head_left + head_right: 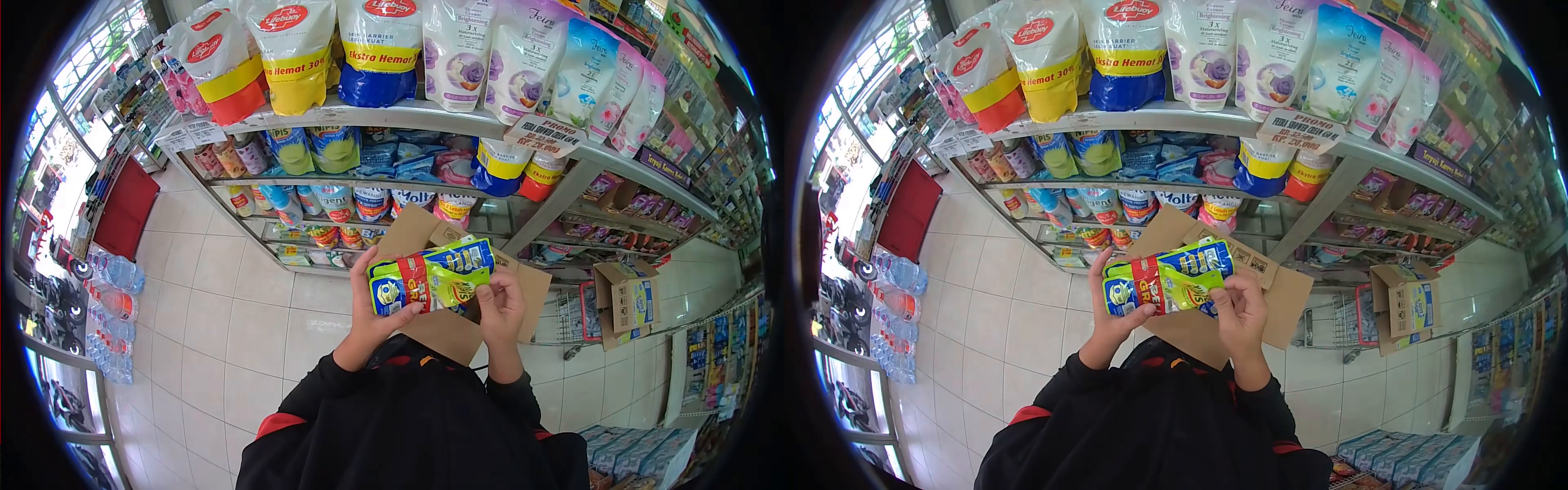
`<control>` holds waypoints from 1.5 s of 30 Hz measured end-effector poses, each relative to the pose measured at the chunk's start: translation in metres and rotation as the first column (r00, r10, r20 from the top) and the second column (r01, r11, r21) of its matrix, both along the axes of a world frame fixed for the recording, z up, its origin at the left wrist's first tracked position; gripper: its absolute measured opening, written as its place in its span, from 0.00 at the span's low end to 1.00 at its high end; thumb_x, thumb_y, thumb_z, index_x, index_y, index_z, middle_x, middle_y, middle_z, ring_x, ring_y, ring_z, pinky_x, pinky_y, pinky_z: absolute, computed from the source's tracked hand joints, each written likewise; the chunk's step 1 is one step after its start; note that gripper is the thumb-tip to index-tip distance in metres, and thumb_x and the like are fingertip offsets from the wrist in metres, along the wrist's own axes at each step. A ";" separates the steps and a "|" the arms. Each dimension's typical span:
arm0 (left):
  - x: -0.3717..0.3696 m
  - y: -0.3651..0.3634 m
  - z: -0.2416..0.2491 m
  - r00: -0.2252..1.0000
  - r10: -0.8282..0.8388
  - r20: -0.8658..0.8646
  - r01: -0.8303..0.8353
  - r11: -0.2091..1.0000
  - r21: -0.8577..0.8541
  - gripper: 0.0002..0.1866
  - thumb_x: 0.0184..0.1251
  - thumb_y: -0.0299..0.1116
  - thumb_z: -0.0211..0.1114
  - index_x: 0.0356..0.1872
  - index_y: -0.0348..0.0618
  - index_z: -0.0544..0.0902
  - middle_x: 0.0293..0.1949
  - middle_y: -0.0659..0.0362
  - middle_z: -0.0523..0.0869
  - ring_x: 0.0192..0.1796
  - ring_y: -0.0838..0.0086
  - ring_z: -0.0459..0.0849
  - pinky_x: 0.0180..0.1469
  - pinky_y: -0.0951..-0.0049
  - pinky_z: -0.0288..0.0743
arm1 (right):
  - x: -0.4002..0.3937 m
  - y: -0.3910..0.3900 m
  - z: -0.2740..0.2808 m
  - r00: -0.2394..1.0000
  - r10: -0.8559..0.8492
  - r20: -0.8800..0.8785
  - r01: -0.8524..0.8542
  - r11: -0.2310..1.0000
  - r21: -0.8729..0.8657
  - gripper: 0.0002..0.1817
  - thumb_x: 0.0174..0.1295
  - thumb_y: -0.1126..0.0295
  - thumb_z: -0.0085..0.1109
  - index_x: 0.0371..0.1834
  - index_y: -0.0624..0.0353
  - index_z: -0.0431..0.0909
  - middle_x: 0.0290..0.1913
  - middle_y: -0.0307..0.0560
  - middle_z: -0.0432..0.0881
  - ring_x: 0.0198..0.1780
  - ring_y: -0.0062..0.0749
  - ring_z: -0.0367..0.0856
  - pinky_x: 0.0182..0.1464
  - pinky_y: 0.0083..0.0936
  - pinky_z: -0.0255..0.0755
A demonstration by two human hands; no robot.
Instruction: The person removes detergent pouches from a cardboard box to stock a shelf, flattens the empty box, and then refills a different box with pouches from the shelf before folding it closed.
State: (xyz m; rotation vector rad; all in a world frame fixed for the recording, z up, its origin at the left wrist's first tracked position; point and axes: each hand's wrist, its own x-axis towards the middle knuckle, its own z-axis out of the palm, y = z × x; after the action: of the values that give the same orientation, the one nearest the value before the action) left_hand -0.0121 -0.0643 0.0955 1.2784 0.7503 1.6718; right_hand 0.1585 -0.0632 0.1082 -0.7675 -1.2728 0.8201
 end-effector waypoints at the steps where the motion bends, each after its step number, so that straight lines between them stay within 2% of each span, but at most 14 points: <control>1: -0.001 0.000 0.000 1.000 0.001 -0.001 -0.001 1.000 -0.001 0.44 0.39 0.29 0.70 0.57 0.41 0.50 0.48 0.51 0.65 0.51 0.68 0.69 0.53 0.70 0.65 | 0.001 0.000 -0.001 1.000 -0.003 0.015 0.004 0.998 -0.062 0.07 0.55 0.75 0.52 0.32 0.64 0.65 0.37 0.43 0.67 0.38 0.20 0.69 0.39 0.14 0.64; 10: -0.003 -0.001 -0.007 0.999 -0.017 0.033 0.017 1.000 -0.012 0.31 0.42 0.30 0.68 0.46 0.41 0.59 0.49 0.49 0.66 0.51 0.70 0.68 0.52 0.72 0.65 | -0.006 0.001 -0.010 0.935 -0.286 0.212 0.287 0.958 0.027 0.06 0.56 0.73 0.51 0.30 0.63 0.65 0.22 0.36 0.71 0.24 0.13 0.67 0.30 0.09 0.62; 16: -0.010 0.003 -0.010 0.998 0.067 0.009 -0.068 0.996 0.063 0.28 0.41 0.28 0.68 0.42 0.43 0.60 0.47 0.48 0.67 0.49 0.69 0.69 0.50 0.71 0.66 | -0.009 0.003 -0.017 0.992 -0.127 -0.015 0.125 0.985 -0.115 0.07 0.56 0.74 0.50 0.33 0.62 0.63 0.29 0.39 0.72 0.30 0.14 0.69 0.33 0.10 0.63; 20: -0.019 0.000 -0.012 0.920 0.307 -0.243 -0.200 0.902 0.382 0.27 0.36 0.27 0.70 0.37 0.44 0.63 0.43 0.50 0.69 0.45 0.64 0.72 0.46 0.68 0.68 | -0.012 0.012 -0.023 0.988 -0.143 -0.054 0.139 0.987 -0.076 0.08 0.57 0.74 0.50 0.37 0.62 0.63 0.35 0.42 0.70 0.34 0.16 0.68 0.36 0.13 0.64; 23: -0.016 0.001 -0.009 0.856 0.451 -0.251 -0.242 0.781 0.576 0.25 0.33 0.27 0.71 0.34 0.45 0.67 0.40 0.52 0.71 0.40 0.60 0.76 0.41 0.64 0.72 | -0.008 0.009 -0.027 0.989 -0.118 0.090 0.140 0.939 -0.315 0.15 0.61 0.63 0.45 0.45 0.62 0.62 0.40 0.44 0.69 0.36 0.20 0.69 0.39 0.17 0.67; 25: -0.014 0.000 -0.008 0.839 0.448 -0.307 -0.112 0.695 0.710 0.24 0.31 0.26 0.72 0.33 0.46 0.70 0.39 0.53 0.72 0.39 0.57 0.77 0.39 0.63 0.73 | -0.014 0.003 -0.015 0.828 0.168 -0.534 -0.488 0.684 -0.541 0.27 0.60 0.49 0.36 0.52 0.61 0.59 0.44 0.46 0.70 0.43 0.28 0.71 0.44 0.23 0.68; 26: -0.011 -0.002 -0.008 0.842 0.426 -0.330 -0.081 0.706 0.704 0.21 0.32 0.26 0.71 0.32 0.49 0.73 0.39 0.56 0.73 0.41 0.56 0.77 0.38 0.63 0.74 | -0.020 0.001 0.000 0.739 0.238 -0.631 -0.601 0.656 -0.456 0.34 0.57 0.42 0.31 0.56 0.60 0.56 0.48 0.48 0.69 0.50 0.36 0.70 0.49 0.31 0.67; 30: -0.011 -0.008 0.010 0.721 0.336 -0.606 0.231 0.707 0.668 0.16 0.38 0.29 0.66 0.32 0.49 0.73 0.41 0.60 0.75 0.47 0.60 0.75 0.43 0.63 0.70 | -0.013 0.008 -0.004 0.544 0.284 -0.790 -0.708 0.660 -0.250 0.32 0.57 0.45 0.37 0.55 0.60 0.57 0.52 0.51 0.67 0.53 0.38 0.68 0.53 0.36 0.63; 34: -0.010 -0.010 0.014 0.661 0.289 -0.692 0.288 0.755 0.590 0.20 0.36 0.31 0.69 0.35 0.49 0.72 0.41 0.60 0.74 0.49 0.59 0.74 0.49 0.61 0.64 | -0.010 0.012 -0.010 0.585 0.173 -0.792 -0.599 0.750 -0.279 0.27 0.56 0.54 0.47 0.53 0.62 0.59 0.50 0.50 0.69 0.50 0.37 0.70 0.52 0.35 0.65; 37: -0.007 -0.010 -0.002 0.741 0.263 -0.618 0.158 0.826 0.541 0.28 0.34 0.34 0.72 0.41 0.47 0.69 0.46 0.55 0.71 0.53 0.59 0.68 0.52 0.61 0.59 | -0.008 0.016 -0.009 0.639 0.075 -0.766 -0.498 0.799 -0.337 0.23 0.56 0.61 0.50 0.52 0.62 0.61 0.48 0.49 0.71 0.48 0.36 0.72 0.50 0.33 0.67; 39: -0.007 -0.014 -0.011 0.831 0.128 -0.541 0.004 0.972 0.236 0.40 0.31 0.38 0.74 0.49 0.44 0.61 0.52 0.50 0.62 0.56 0.61 0.63 0.54 0.62 0.59 | -0.008 0.016 -0.003 0.589 0.010 -0.808 -0.484 0.805 -0.343 0.20 0.54 0.68 0.50 0.50 0.64 0.62 0.46 0.49 0.72 0.46 0.35 0.73 0.49 0.32 0.68; 41: -0.002 -0.014 -0.031 0.943 -0.129 -0.308 0.138 0.990 0.009 0.46 0.36 0.42 0.72 0.55 0.41 0.51 0.56 0.49 0.55 0.58 0.63 0.58 0.57 0.64 0.56 | -0.008 0.015 0.000 0.640 0.041 -0.767 -0.417 0.858 -0.301 0.19 0.53 0.71 0.49 0.49 0.65 0.63 0.46 0.50 0.72 0.46 0.35 0.73 0.49 0.32 0.68; 43: 0.005 -0.017 -0.035 0.909 -0.315 0.274 0.398 0.851 -0.341 0.48 0.42 0.45 0.68 0.58 0.40 0.44 0.56 0.51 0.55 0.59 0.64 0.57 0.58 0.65 0.55 | -0.009 0.014 -0.005 0.617 0.016 -0.787 -0.422 0.851 -0.314 0.19 0.51 0.73 0.48 0.49 0.66 0.63 0.46 0.50 0.72 0.46 0.36 0.73 0.49 0.31 0.68; 45: 0.010 -0.021 -0.028 0.868 -0.362 0.339 0.469 0.822 -0.322 0.46 0.47 0.48 0.63 0.59 0.42 0.41 0.57 0.52 0.54 0.60 0.63 0.56 0.56 0.62 0.58 | -0.012 0.015 -0.007 0.603 0.011 -0.798 -0.420 0.855 -0.305 0.20 0.51 0.74 0.47 0.49 0.66 0.63 0.46 0.51 0.72 0.46 0.37 0.73 0.49 0.31 0.68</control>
State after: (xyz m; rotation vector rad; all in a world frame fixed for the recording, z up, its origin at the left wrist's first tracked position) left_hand -0.0022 -0.0851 0.0676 0.8342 0.5548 1.2153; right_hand 0.1464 -0.0483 0.1007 -0.5045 -0.3554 1.5127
